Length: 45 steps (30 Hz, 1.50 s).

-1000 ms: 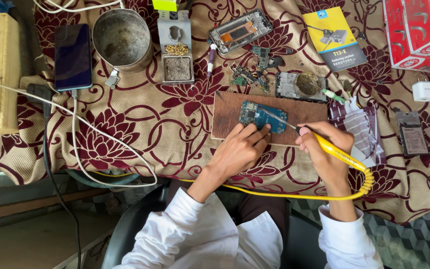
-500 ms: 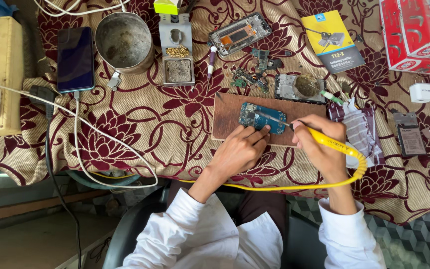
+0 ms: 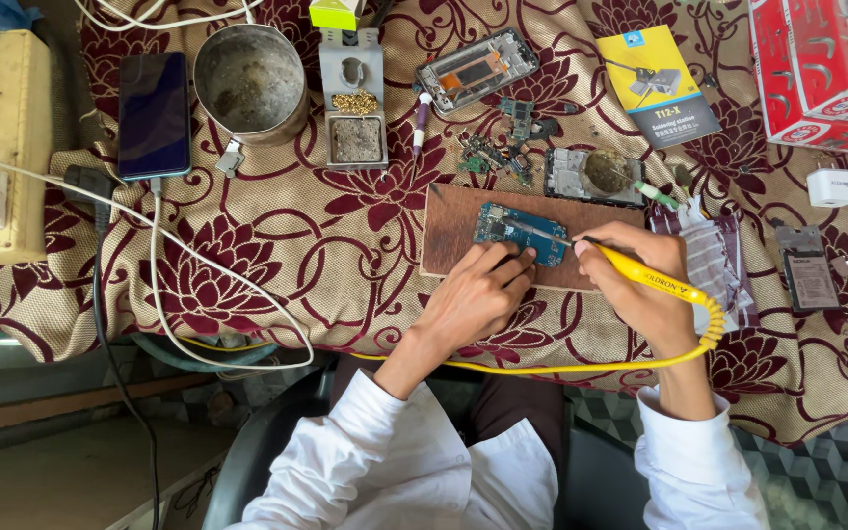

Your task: The person uses a soldering iron to work on a small blue circuit board, then shifts to a disassembled mobile phone chassis. They repeatedly apply the soldering iron to various points on the boards while holding them steady with the other hand.

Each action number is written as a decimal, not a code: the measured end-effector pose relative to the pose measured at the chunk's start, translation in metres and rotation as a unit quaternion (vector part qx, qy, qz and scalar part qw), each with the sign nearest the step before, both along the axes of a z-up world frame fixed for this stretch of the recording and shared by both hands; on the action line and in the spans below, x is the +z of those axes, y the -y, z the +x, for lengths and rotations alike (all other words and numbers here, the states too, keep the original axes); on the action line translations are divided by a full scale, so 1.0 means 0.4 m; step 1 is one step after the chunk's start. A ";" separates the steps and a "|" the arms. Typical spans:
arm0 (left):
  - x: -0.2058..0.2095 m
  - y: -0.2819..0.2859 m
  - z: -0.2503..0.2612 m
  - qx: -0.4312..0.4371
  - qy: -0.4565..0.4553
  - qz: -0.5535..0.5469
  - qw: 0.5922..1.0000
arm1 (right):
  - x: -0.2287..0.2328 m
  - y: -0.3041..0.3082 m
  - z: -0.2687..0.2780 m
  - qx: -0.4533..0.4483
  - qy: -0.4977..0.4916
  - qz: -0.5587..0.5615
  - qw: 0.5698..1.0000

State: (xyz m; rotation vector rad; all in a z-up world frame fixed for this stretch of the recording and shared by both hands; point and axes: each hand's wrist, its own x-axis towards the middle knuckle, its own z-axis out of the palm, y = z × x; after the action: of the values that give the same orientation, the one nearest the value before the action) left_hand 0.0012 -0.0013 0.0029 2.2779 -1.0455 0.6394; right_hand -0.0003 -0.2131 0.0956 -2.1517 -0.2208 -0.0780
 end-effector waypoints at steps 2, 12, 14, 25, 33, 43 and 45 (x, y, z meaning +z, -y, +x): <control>-0.002 0.004 0.000 0.000 -0.002 -0.001 1.000 | -0.014 0.001 0.000 -0.023 -0.004 0.005 1.000; -0.013 0.092 0.018 -0.039 -0.089 -0.033 0.995 | -0.051 0.076 -0.031 -0.064 0.011 0.061 0.996; -0.005 0.124 0.020 -0.043 -0.095 -0.022 0.994 | -0.058 0.095 -0.037 -0.085 0.004 0.069 0.994; 0.086 0.076 0.171 -0.048 -0.183 -0.048 0.981 | -0.080 0.177 -0.029 -0.093 0.001 0.111 0.989; 0.063 -0.012 0.593 0.201 -0.162 0.073 0.963 | -0.074 0.166 -0.036 -0.095 0.011 0.094 0.991; -0.050 -0.003 0.773 0.238 -0.253 0.196 0.917 | -0.074 0.161 -0.038 -0.103 0.007 0.104 0.989; -0.037 -0.007 0.770 0.238 -0.275 0.188 0.912 | -0.074 0.158 -0.039 -0.105 0.005 0.100 0.989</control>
State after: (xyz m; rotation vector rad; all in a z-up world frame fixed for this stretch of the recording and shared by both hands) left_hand 0.3091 0.0015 -0.0121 2.8352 -0.3529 -0.0680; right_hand -0.0160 -0.2762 0.0659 -1.9672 0.0093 -0.2238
